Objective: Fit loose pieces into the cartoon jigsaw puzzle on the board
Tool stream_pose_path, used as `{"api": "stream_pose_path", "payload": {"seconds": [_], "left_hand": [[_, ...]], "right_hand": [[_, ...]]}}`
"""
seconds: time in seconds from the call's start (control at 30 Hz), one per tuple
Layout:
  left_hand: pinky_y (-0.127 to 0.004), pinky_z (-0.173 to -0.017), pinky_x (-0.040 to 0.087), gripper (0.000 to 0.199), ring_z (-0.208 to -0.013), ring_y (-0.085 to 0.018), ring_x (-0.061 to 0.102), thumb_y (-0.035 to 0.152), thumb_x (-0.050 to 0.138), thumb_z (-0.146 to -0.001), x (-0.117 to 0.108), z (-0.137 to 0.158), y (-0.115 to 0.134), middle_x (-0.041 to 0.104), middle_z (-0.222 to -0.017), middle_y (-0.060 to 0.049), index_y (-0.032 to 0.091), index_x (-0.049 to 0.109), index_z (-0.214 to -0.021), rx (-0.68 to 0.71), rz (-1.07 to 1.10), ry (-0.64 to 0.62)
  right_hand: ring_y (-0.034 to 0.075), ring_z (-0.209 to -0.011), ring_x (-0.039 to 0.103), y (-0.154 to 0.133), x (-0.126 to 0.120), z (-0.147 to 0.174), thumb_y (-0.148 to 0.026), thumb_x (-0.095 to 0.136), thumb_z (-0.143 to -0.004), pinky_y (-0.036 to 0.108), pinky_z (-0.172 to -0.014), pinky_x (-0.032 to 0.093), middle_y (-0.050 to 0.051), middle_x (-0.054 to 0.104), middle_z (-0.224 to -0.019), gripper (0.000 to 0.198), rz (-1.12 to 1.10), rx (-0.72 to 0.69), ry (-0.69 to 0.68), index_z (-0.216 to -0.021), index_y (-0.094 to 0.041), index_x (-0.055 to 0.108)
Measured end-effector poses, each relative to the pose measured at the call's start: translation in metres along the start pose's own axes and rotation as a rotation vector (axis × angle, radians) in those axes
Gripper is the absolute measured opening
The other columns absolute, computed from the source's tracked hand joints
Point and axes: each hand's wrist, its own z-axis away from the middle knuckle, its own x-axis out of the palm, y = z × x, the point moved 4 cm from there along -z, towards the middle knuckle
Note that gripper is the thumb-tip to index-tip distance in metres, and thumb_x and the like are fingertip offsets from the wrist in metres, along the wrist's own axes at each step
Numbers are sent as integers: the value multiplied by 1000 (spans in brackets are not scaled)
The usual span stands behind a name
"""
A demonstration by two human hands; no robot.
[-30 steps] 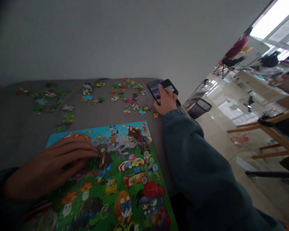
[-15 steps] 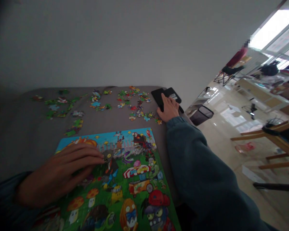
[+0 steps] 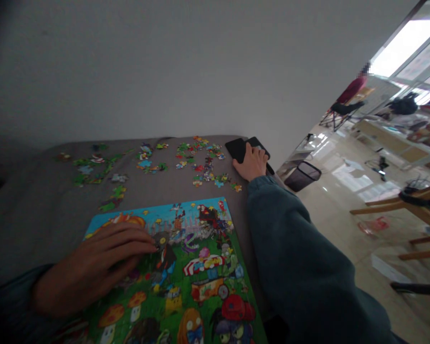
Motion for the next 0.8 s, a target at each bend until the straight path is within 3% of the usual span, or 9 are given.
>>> {"api": "stream_pose_path", "payload": {"seconds": [0.23,0.43,0.8], "left_hand": [[-31,-96,51,26,-107,-17,64,13,52,-98,1,-1,-1,73,-111,-1,26,68,-114,11,0,9],[-31,-94,50,26,-103,-17,65,14,46,-101,0,-3,3,74,-108,0,24,68,-110,12,-17,55],[-30,-96,48,26,-104,-17,65,14,50,-99,2,0,0,74,-109,1,26,69,-110,-9,-5,39]], "right_hand": [[44,-121,43,4,5,-12,-61,62,-70,57,-100,29,27,51,-136,99,-39,142,-5,-149,-6,40],[45,-121,42,5,6,-14,-61,64,-68,58,-100,27,28,51,-135,104,-54,169,-7,-150,-4,37],[43,-119,43,1,2,-8,-56,62,-73,56,-100,27,26,52,-131,90,-32,137,-3,-145,-6,43]]}}
